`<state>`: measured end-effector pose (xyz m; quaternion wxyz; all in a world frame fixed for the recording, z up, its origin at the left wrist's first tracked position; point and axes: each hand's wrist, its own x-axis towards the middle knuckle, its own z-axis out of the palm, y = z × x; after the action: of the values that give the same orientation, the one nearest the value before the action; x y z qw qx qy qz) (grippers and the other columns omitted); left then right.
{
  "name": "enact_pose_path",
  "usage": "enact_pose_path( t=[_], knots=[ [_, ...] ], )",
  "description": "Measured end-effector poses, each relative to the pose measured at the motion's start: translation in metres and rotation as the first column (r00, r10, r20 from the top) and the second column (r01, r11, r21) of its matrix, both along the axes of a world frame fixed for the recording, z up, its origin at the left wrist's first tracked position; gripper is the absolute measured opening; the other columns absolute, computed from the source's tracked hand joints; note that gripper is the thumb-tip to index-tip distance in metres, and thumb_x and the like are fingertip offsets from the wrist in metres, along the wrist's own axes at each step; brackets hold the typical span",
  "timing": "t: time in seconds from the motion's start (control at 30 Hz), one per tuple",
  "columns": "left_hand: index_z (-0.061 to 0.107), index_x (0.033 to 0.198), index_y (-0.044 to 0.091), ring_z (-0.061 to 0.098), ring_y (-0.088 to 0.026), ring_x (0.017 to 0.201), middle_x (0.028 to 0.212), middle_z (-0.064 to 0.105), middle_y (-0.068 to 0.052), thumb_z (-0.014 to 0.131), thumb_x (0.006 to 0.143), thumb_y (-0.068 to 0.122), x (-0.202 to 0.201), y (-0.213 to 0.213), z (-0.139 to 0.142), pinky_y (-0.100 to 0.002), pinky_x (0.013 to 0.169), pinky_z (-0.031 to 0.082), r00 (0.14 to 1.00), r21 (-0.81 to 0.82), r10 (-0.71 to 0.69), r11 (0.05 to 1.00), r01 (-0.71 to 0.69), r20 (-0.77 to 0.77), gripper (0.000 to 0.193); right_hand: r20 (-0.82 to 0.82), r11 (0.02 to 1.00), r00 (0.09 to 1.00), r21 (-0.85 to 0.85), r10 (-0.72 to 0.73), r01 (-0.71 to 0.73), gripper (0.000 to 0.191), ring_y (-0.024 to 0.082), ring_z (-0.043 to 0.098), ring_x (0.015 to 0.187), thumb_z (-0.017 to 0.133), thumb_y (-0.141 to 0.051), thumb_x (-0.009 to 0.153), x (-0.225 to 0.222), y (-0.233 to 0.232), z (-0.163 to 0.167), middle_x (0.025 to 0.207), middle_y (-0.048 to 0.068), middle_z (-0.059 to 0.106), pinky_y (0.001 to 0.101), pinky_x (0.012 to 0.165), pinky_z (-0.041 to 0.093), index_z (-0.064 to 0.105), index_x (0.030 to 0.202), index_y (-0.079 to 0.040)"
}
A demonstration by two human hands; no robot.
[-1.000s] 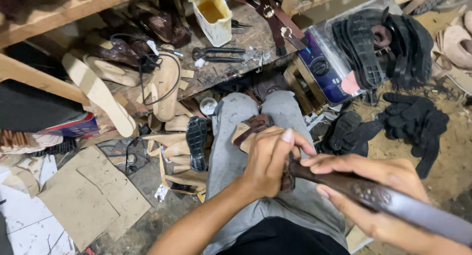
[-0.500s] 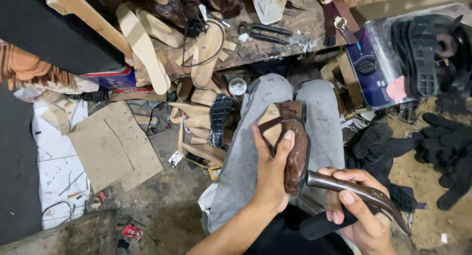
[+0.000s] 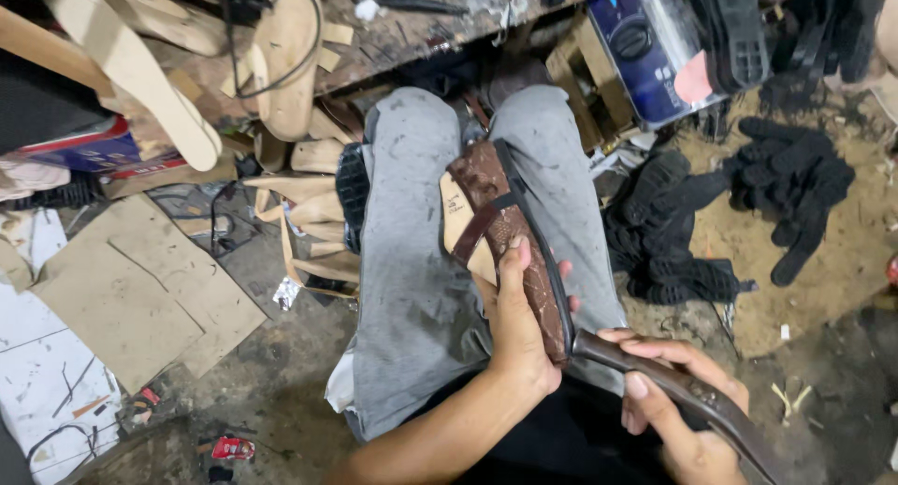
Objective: The person sits with a sandal on their lap, aligns a black rubber sole with the shoe upper, and presses the sole firmly along its length using a curved handheld pressing tool. They repeatedly turn the shoe over, press the sole edges, and check the fit between presses.
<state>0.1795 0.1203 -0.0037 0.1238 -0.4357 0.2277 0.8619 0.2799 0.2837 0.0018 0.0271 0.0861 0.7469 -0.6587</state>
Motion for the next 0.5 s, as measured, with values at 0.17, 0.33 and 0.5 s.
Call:
enact_pose_path(
  t=[0.17,0.33,0.5],
  knots=[
    [0.042,0.138,0.022,0.069,-0.017,0.089,0.114,0.065,-0.005,0.065,0.088,0.038,0.000,0.008,-0.040,-0.035,0.061,0.053,0.994,-0.074,0.027,0.997,-0.035,-0.110,0.057,-0.106,0.809,0.900,0.493,0.422,-0.321,0.027,0.015,0.078,0.086,0.075,-0.010,0.083,-0.035,0.005,0.021,0.112,0.005,0.079,0.0272,0.076,0.059,0.073,0.110,-0.005],
    [0.036,0.144,0.018,0.070,-0.017,0.092,0.119,0.067,-0.007,0.058,0.094,0.034,-0.004,0.010,-0.064,-0.034,0.062,0.054,0.981,-0.060,0.057,0.996,-0.069,-0.184,0.057,0.247,0.849,0.941,0.419,0.233,-0.321,0.027,0.015,0.068,0.062,0.079,-0.012,0.083,-0.056,0.000,0.012,0.099,0.006,0.080,0.0288,0.055,0.057,0.080,0.109,-0.007],
    [0.034,0.148,0.018,0.068,-0.020,0.093,0.121,0.065,-0.010,0.055,0.097,0.031,-0.012,0.007,-0.074,-0.034,0.063,0.054,0.964,-0.054,0.070,0.995,-0.087,-0.258,0.057,0.504,0.991,0.857,-0.014,-0.109,0.134,0.028,0.016,0.060,0.047,0.077,-0.015,0.092,-0.053,-0.004,-0.009,0.068,0.012,0.068,0.0310,0.042,0.048,0.078,0.116,-0.001]
  ],
)
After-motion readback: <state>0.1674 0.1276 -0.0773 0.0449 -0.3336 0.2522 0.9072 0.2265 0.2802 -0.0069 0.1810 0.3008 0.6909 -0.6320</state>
